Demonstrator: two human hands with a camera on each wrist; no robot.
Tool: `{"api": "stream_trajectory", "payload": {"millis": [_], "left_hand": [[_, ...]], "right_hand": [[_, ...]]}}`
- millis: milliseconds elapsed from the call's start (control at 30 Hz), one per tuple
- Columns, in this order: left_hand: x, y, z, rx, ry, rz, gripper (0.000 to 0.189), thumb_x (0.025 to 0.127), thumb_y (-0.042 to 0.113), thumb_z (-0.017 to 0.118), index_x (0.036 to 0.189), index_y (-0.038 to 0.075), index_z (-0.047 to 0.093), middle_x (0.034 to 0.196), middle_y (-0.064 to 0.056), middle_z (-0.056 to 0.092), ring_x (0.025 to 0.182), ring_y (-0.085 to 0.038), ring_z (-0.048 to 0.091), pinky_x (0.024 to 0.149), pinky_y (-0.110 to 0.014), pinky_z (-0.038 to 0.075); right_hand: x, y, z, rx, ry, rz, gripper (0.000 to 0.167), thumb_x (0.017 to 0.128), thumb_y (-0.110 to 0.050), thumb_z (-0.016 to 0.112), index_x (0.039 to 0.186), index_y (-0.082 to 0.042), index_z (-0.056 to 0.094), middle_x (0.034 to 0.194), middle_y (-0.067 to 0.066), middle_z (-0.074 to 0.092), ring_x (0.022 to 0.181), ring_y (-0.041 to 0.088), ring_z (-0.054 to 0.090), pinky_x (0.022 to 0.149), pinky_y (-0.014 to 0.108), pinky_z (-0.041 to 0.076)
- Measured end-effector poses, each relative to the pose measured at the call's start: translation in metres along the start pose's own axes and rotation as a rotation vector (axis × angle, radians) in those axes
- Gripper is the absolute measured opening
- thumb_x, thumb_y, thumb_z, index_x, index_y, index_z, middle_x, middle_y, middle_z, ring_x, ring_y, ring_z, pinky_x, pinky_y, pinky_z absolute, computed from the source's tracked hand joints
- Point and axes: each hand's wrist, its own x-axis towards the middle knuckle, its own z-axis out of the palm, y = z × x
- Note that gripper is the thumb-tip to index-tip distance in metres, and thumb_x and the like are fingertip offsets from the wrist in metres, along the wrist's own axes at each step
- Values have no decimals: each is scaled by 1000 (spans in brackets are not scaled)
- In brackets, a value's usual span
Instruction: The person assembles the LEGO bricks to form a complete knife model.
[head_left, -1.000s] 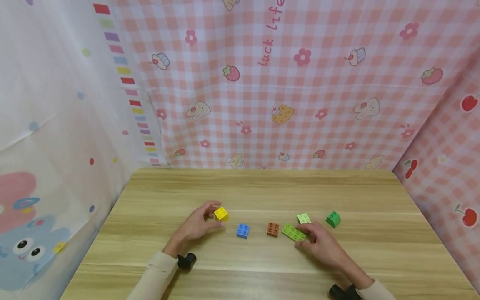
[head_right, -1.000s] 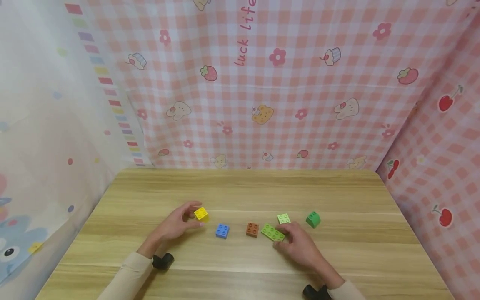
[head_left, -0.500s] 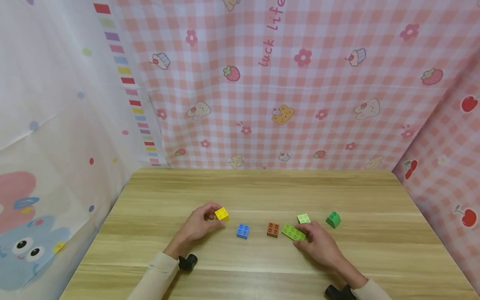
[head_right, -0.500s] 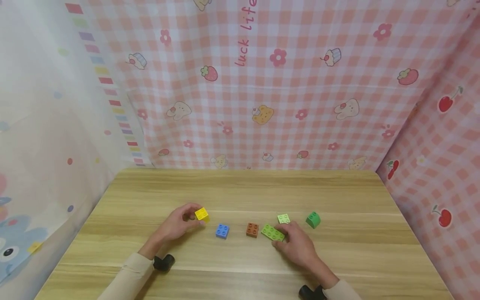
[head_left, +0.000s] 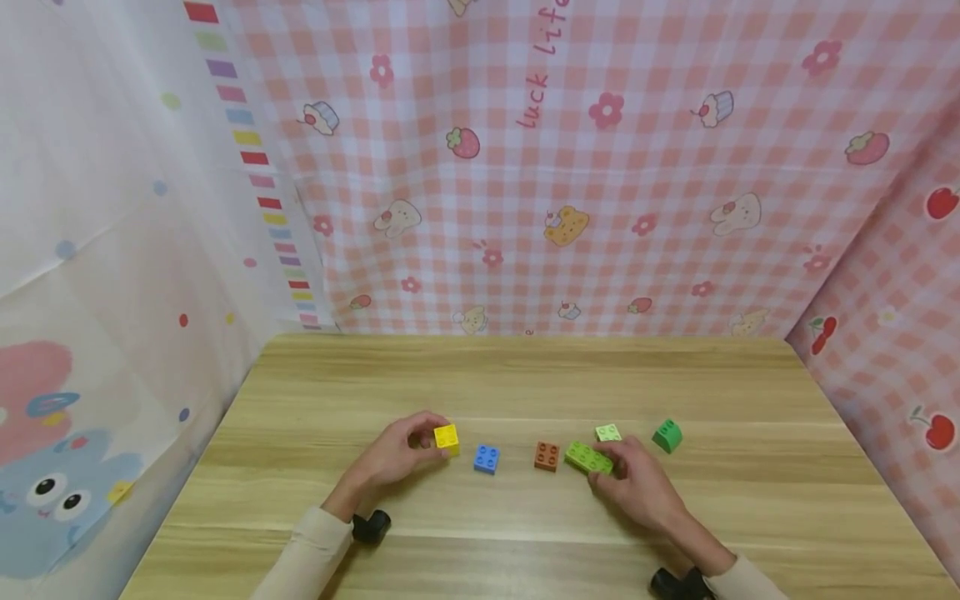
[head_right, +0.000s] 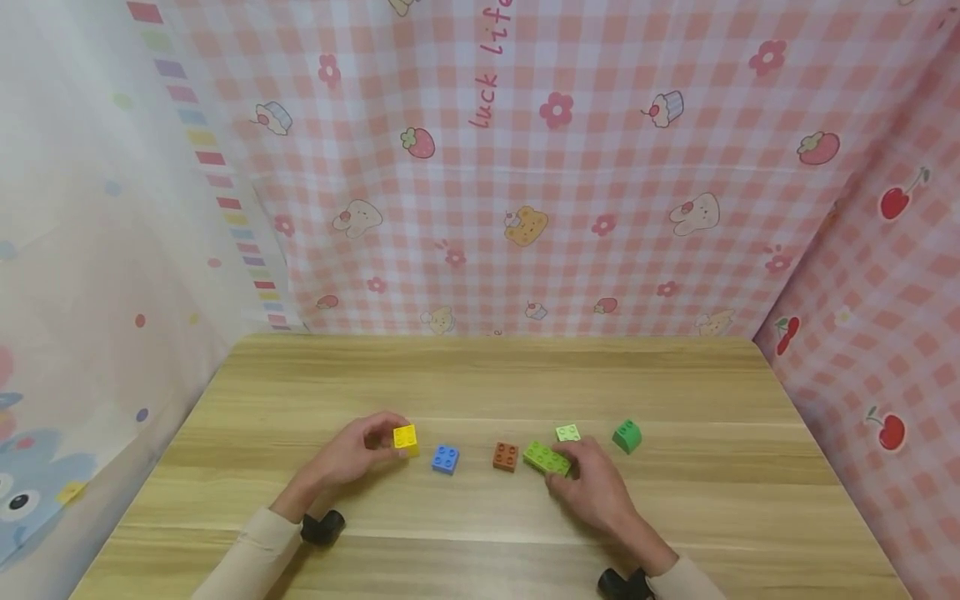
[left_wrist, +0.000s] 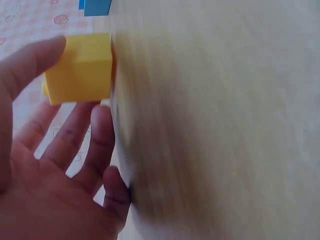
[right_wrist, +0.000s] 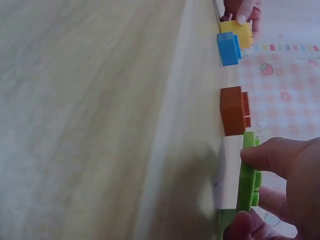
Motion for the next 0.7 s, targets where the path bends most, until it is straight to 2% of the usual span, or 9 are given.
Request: {"api": "stream_trajectory", "payload": {"millis": [167,333,500,700], "left_hand": [[-4,3,-1,-16,-92,-6,33,87,22,78,118,23,65,99,1,60,86,-20,50,73,-28,41],[-6,5,0,-27,-144,8,35,86,20,78,118,21,65,105,1,62,85,-21,50,73,-28,41],[-7,7,2,-24,-189,16,32,86,21,79,114,22,64,105,3,65,83,-20,49,71,-28,40],[-8,7,5,-32,-213,10,32,85,23,80,112,25,63,106,5,67,84,-20,51,73,-30,41]], "right_hand": [[2,-7,1,14,45,-57,40,82,-8,78,120,-4,67,95,6,56,76,14,48,63,23,42],[6,-21,3,47,60,-126,40,81,-7,79,119,-6,68,97,6,57,72,11,49,61,22,43],[12,-37,8,88,27,-166,38,82,-7,78,119,-6,67,102,6,60,72,10,51,61,22,44],[17,-58,21,130,-30,-186,37,83,-9,79,119,-8,68,100,3,59,73,13,51,61,22,44]]}}
